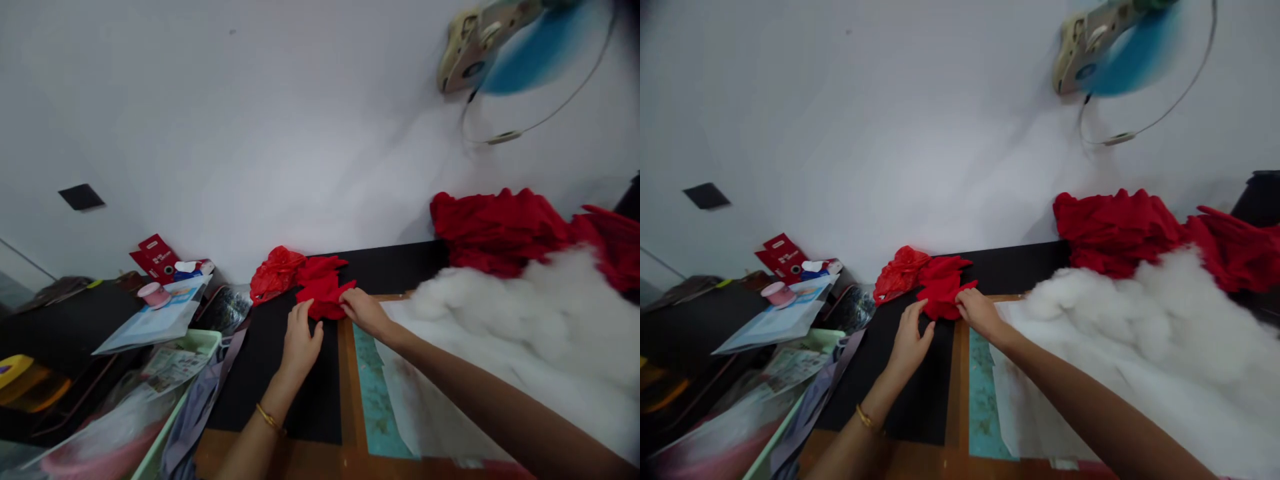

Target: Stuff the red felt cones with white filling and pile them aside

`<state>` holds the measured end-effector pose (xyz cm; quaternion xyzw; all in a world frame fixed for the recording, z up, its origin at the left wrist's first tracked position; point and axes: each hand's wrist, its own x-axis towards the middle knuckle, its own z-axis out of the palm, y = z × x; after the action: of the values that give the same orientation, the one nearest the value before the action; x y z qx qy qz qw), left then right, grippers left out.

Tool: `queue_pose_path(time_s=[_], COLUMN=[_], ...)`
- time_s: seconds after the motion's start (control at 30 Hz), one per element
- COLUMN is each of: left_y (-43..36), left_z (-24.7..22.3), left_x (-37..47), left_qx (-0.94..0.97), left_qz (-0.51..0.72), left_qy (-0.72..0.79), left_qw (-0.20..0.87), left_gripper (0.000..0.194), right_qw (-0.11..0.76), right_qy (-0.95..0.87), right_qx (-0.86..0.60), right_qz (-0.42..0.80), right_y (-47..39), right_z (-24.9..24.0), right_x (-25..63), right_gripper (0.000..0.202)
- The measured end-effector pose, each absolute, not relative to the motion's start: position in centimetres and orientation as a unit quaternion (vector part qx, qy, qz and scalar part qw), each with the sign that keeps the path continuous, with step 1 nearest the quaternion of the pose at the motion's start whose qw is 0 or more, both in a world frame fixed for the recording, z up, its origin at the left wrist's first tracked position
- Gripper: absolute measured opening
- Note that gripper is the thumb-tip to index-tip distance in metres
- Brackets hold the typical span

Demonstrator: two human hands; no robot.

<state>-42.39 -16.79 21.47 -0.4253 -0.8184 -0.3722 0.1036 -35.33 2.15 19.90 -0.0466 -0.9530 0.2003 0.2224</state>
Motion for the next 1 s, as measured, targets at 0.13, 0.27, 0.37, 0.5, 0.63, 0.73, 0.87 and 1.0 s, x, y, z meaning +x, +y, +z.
queue_pose_path(time_s=[0.13, 0.27, 0.37, 0.5, 0.63, 0.73, 0.87, 1.0], left_y=[-14.6, -13.4, -13.3, -14.0, -14.1, -12.8, -8.4, -3.9], left_z=[21.3, 21.2, 21.2, 21.5, 23.0, 23.9, 23.5, 22.9], left_x=[-42.3, -40.7, -38.8, -36.2, -34.4, -33.9, -33.5, -32.7], left_qx=[-0.451, -0.473, -0.463, -0.516, -0.550, -0.540, -0.444, -0.346], left_qz=[-0.326, -0.318, -0.299, -0.188, -0.222, -0.308, -0.463, -0.547], left_qy=[-0.827, -0.821, -0.834, -0.831, -0.792, -0.769, -0.739, -0.636], left_qw=[0.080, 0.024, 0.018, -0.086, -0.142, -0.148, -0.205, -0.420], left_gripper=[0.047, 0.025, 0.034, 0.033, 0.047, 0.048, 0.065, 0.087], right_qw=[0.235, 0.237, 0.238, 0.183, 0.113, 0.130, 0.183, 0.209], right_qy=[-0.943, -0.939, -0.943, -0.978, -0.970, -0.966, -0.955, -0.951], right_qx=[-0.008, -0.023, -0.025, -0.096, -0.216, -0.221, -0.208, -0.143], right_qz=[0.235, 0.247, 0.231, 0.028, 0.003, 0.041, 0.106, 0.176], right_y=[1.4, 1.2, 3.5, 9.6, 14.7, 15.6, 14.0, 11.9], right_z=[19.7, 19.5, 20.4, 21.8, 21.4, 20.9, 20.8, 20.2], right_x=[-31.5, -27.5, -24.9, -23.1, -22.4, -21.6, -20.6, -20.5], right_gripper=[0.008, 0.011, 0.022, 0.047, 0.049, 0.048, 0.054, 0.061])
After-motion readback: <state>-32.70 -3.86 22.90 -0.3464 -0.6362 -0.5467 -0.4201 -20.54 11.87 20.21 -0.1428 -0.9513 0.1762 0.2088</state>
